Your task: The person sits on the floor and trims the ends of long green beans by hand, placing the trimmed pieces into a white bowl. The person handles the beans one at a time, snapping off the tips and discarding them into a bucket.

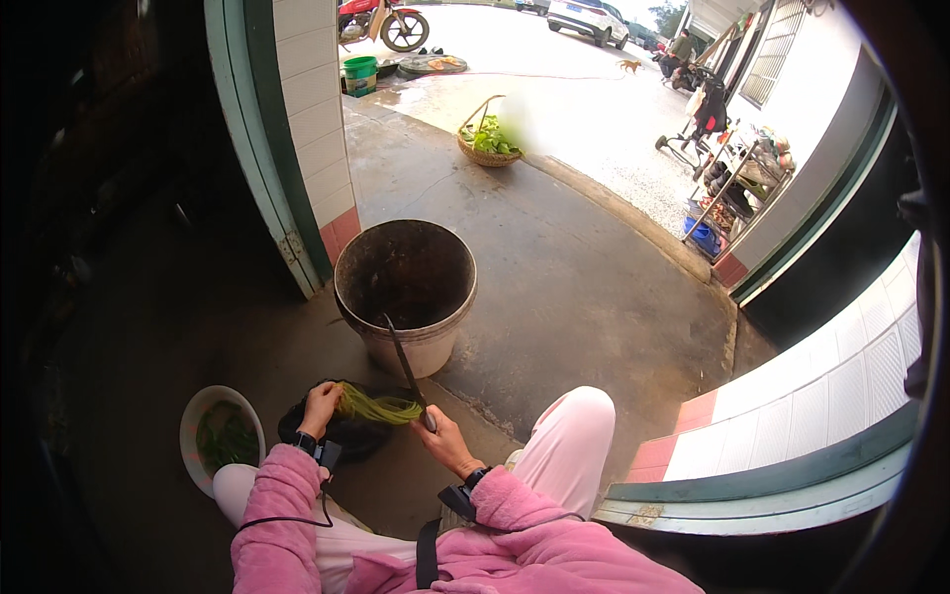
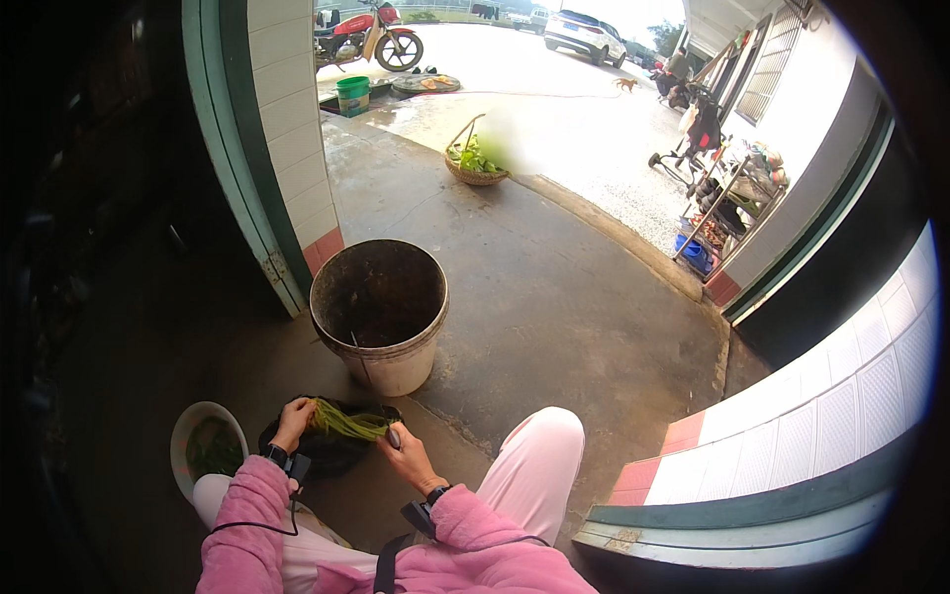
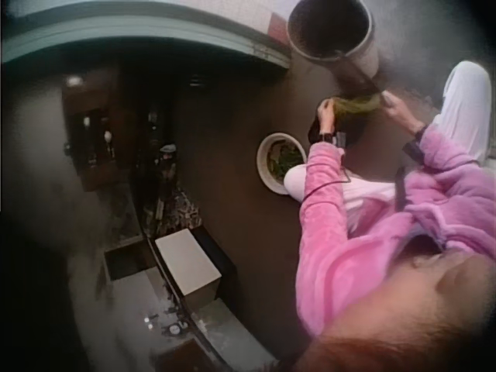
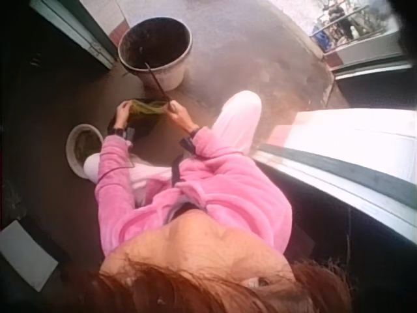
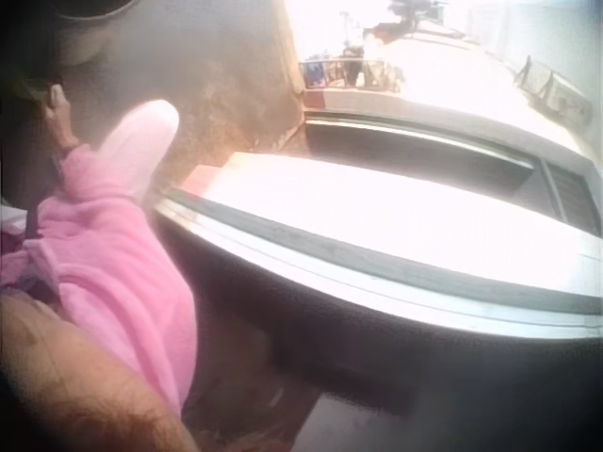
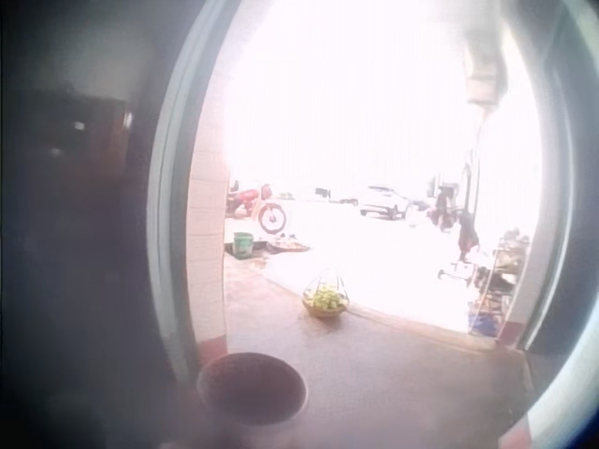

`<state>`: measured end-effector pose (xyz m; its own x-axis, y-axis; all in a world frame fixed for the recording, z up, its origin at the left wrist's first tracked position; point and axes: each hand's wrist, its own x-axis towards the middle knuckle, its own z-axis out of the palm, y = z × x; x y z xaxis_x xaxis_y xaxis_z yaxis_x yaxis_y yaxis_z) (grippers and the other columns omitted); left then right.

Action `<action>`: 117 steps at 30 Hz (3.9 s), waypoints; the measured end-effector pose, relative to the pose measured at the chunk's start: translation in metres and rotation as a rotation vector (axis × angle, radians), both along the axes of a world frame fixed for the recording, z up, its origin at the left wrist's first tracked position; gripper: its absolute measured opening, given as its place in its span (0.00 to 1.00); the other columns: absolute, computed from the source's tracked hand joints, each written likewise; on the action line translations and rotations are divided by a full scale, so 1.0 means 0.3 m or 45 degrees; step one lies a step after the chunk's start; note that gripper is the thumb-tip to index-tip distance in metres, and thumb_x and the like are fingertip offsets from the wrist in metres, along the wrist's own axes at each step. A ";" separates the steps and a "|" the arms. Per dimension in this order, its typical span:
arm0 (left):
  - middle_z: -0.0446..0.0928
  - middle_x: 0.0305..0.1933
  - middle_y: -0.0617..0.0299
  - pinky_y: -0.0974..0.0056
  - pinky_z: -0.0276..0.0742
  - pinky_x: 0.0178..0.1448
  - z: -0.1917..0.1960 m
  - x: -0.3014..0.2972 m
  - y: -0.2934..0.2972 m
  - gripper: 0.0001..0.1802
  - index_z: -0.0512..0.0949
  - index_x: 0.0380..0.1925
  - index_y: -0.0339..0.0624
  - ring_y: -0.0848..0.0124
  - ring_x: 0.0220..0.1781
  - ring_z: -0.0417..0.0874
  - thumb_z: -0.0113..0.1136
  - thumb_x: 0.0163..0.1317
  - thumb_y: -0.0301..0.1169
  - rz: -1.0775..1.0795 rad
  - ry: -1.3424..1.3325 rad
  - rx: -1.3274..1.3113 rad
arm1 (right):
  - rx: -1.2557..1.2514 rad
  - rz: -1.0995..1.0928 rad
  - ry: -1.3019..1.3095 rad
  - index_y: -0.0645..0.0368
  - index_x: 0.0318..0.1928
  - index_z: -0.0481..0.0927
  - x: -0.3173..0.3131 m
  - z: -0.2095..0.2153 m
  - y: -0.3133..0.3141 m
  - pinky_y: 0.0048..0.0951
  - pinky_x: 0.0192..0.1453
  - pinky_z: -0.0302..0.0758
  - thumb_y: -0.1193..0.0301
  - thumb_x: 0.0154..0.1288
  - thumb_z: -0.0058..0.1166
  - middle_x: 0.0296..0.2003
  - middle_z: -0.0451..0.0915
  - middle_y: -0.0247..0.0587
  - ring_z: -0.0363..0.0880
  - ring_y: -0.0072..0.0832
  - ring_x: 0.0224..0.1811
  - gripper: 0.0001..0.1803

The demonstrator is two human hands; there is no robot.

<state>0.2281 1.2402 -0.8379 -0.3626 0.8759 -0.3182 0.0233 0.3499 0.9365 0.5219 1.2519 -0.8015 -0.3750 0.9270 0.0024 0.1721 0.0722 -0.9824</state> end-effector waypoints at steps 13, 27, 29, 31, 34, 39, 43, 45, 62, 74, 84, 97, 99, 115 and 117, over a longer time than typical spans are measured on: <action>0.81 0.45 0.44 0.51 0.75 0.56 0.277 0.032 -0.054 0.15 0.81 0.39 0.35 0.48 0.51 0.81 0.58 0.60 0.35 -0.488 1.039 -0.352 | -0.181 0.179 -0.223 0.59 0.30 0.71 -0.010 0.063 -0.007 0.27 0.27 0.67 0.59 0.67 0.57 0.20 0.71 0.33 0.68 0.20 0.22 0.17; 0.84 0.39 0.53 0.53 0.77 0.52 0.294 -0.207 -0.238 0.14 0.86 0.30 0.50 0.53 0.46 0.83 0.51 0.59 0.38 -0.635 1.212 -0.866 | -0.844 0.433 0.068 0.56 0.37 0.70 -0.113 0.100 -0.081 0.24 0.18 0.64 0.62 0.74 0.45 0.18 0.67 0.29 0.65 0.18 0.16 0.11; 0.83 0.37 0.53 0.52 0.76 0.51 0.304 -0.215 -0.256 0.14 0.84 0.30 0.48 0.53 0.45 0.82 0.49 0.59 0.36 -0.672 1.184 -0.791 | -0.877 0.484 0.063 0.56 0.39 0.69 -0.130 0.115 -0.103 0.24 0.19 0.64 0.63 0.74 0.44 0.19 0.67 0.30 0.64 0.19 0.16 0.10; 0.83 0.36 0.53 0.52 0.76 0.50 0.317 -0.206 -0.272 0.14 0.83 0.30 0.48 0.52 0.45 0.82 0.48 0.59 0.36 -0.672 1.153 -0.753 | -0.976 0.533 0.073 0.56 0.40 0.69 -0.145 0.137 -0.112 0.24 0.19 0.65 0.63 0.74 0.44 0.20 0.67 0.30 0.64 0.19 0.16 0.10; 0.83 0.36 0.54 0.52 0.75 0.49 0.326 -0.193 -0.288 0.14 0.82 0.30 0.47 0.53 0.44 0.82 0.47 0.59 0.37 -0.651 1.192 -0.688 | -1.005 0.609 -0.005 0.54 0.43 0.69 -0.167 0.162 -0.120 0.22 0.20 0.64 0.62 0.74 0.44 0.22 0.67 0.28 0.63 0.18 0.17 0.09; 0.83 0.35 0.54 0.51 0.75 0.47 0.315 -0.184 -0.298 0.14 0.81 0.31 0.46 0.52 0.43 0.82 0.47 0.60 0.37 -0.606 1.183 -0.587 | -0.980 0.729 -0.015 0.55 0.43 0.69 -0.180 0.163 -0.138 0.23 0.19 0.64 0.63 0.74 0.45 0.22 0.66 0.28 0.64 0.18 0.17 0.09; 0.83 0.35 0.55 0.50 0.75 0.46 0.308 -0.159 -0.298 0.13 0.81 0.32 0.46 0.51 0.42 0.82 0.48 0.60 0.37 -0.572 1.171 -0.528 | -1.044 0.725 0.011 0.54 0.43 0.68 -0.212 0.144 -0.168 0.24 0.19 0.64 0.63 0.74 0.44 0.21 0.65 0.28 0.63 0.18 0.16 0.09; 0.83 0.36 0.54 0.50 0.75 0.47 0.313 -0.134 -0.295 0.13 0.81 0.33 0.47 0.51 0.42 0.82 0.49 0.60 0.38 -0.597 1.132 -0.537 | -1.120 0.705 0.039 0.54 0.43 0.68 -0.248 0.135 -0.180 0.24 0.20 0.64 0.63 0.74 0.44 0.21 0.65 0.28 0.62 0.18 0.17 0.09; 0.83 0.34 0.57 0.57 0.74 0.46 0.333 -0.163 -0.276 0.15 0.83 0.36 0.47 0.58 0.40 0.83 0.51 0.61 0.41 -0.553 0.750 -0.370 | -1.225 0.574 0.313 0.52 0.42 0.66 -0.425 0.077 -0.120 0.23 0.19 0.63 0.65 0.74 0.44 0.22 0.65 0.28 0.61 0.17 0.16 0.06; 0.83 0.29 0.56 0.61 0.76 0.41 0.383 -0.260 -0.284 0.14 0.85 0.35 0.40 0.65 0.34 0.84 0.62 0.57 0.39 -0.461 0.732 -0.439 | 0.112 0.323 -0.561 0.45 0.64 0.70 -0.226 -0.142 -0.028 0.44 0.46 0.76 0.63 0.65 0.50 0.38 0.82 0.52 0.81 0.50 0.40 0.26; 0.85 0.34 0.55 0.66 0.79 0.40 0.405 -0.278 -0.270 0.11 0.84 0.38 0.34 0.68 0.33 0.85 0.60 0.60 0.30 -0.385 0.313 -0.622 | 0.388 0.303 -0.934 0.39 0.66 0.69 -0.130 -0.302 0.003 0.45 0.41 0.78 0.66 0.63 0.51 0.41 0.78 0.44 0.81 0.46 0.38 0.29; 0.82 0.36 0.64 0.68 0.80 0.47 0.425 -0.186 -0.249 0.09 0.81 0.37 0.39 0.75 0.39 0.83 0.66 0.61 0.32 -0.136 -0.335 -0.593 | 0.401 0.326 -1.296 0.31 0.64 0.70 0.025 -0.597 0.020 0.45 0.42 0.78 0.72 0.61 0.52 0.41 0.76 0.44 0.80 0.45 0.41 0.31; 0.80 0.33 0.66 0.69 0.79 0.45 0.422 -0.175 -0.249 0.08 0.82 0.36 0.41 0.77 0.37 0.81 0.66 0.61 0.32 -0.125 -0.257 -0.604 | 0.395 0.361 -1.346 0.31 0.65 0.69 0.037 -0.643 0.020 0.45 0.44 0.77 0.73 0.61 0.51 0.41 0.76 0.45 0.79 0.45 0.42 0.32; 0.74 0.40 0.71 0.75 0.68 0.50 0.433 -0.098 -0.254 0.06 0.75 0.43 0.44 0.84 0.43 0.72 0.54 0.71 0.32 -0.282 -0.464 -0.077 | 0.019 0.270 -1.394 0.40 0.64 0.70 -0.014 -0.796 0.041 0.45 0.51 0.77 0.74 0.65 0.48 0.46 0.76 0.49 0.77 0.48 0.51 0.27; 0.74 0.39 0.72 0.77 0.66 0.47 0.440 -0.061 -0.248 0.06 0.74 0.43 0.44 0.86 0.41 0.70 0.53 0.71 0.32 -0.323 -0.530 -0.114 | -0.212 0.170 -0.837 0.50 0.62 0.72 -0.095 -0.762 0.090 0.39 0.56 0.75 0.74 0.62 0.53 0.54 0.76 0.49 0.77 0.44 0.56 0.25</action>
<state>0.2099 1.1659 -0.7058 0.0323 0.8826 -0.4691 -0.2514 0.4614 0.8508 0.4935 1.2789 -1.0302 -0.3608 0.8411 -0.4030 0.7361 -0.0085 -0.6768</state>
